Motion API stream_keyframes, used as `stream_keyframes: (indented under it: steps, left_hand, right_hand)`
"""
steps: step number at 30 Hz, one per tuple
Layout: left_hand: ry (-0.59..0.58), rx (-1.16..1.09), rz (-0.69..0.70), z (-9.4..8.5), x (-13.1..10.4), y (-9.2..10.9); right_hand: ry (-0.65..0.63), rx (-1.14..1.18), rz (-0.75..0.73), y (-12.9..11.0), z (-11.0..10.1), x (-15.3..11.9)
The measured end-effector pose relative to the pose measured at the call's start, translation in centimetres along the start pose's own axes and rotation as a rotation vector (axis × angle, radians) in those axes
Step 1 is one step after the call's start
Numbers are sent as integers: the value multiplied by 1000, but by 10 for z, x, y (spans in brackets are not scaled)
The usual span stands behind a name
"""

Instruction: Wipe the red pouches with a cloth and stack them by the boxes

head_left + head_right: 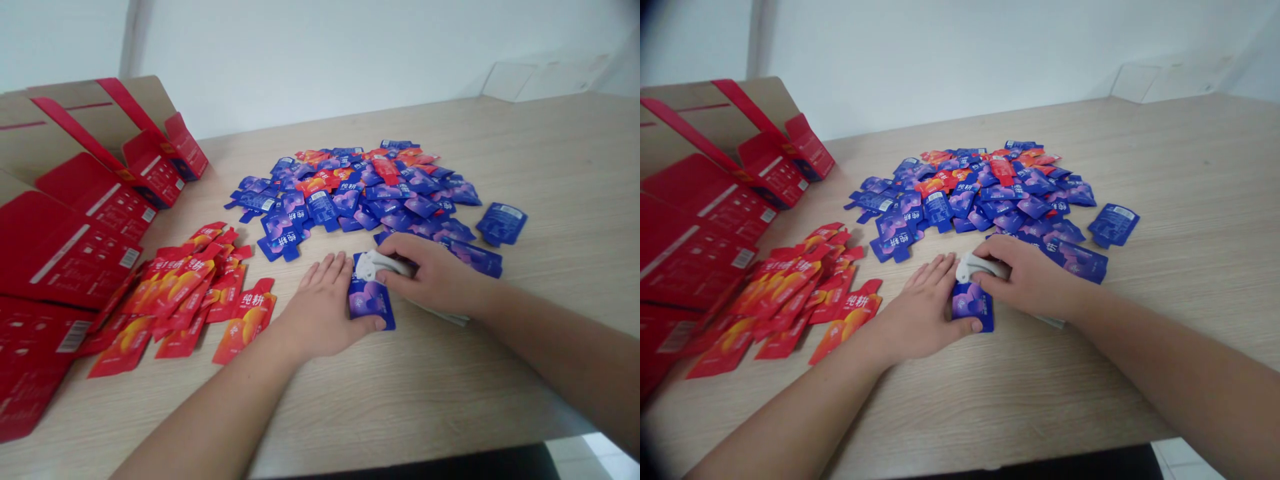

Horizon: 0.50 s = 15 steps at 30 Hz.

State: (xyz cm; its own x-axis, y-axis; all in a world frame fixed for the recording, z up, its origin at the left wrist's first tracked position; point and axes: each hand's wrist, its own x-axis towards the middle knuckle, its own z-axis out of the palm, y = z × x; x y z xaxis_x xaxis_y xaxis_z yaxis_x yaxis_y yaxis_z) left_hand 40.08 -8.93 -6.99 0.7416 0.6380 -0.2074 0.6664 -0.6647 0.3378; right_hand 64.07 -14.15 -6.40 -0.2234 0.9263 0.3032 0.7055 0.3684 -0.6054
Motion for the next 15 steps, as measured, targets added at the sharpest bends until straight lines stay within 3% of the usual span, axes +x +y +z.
stream_keyframes:
  steps: [3,5,8,15]
  left_hand:
    - [6,57,-1,2,0,2]
    - [9,81,-2,3,-1,6]
    - [2,89,-20,3,-1,10]
    - [4,102,-7,1,1,12]
  right_hand:
    - [-347,122,-71,-10,-4,-1]
    - [-476,115,-81,-14,-3,-1]
    - [-442,45,-84,-18,1,1]
    - [-169,-129,-56,-3,14,9]
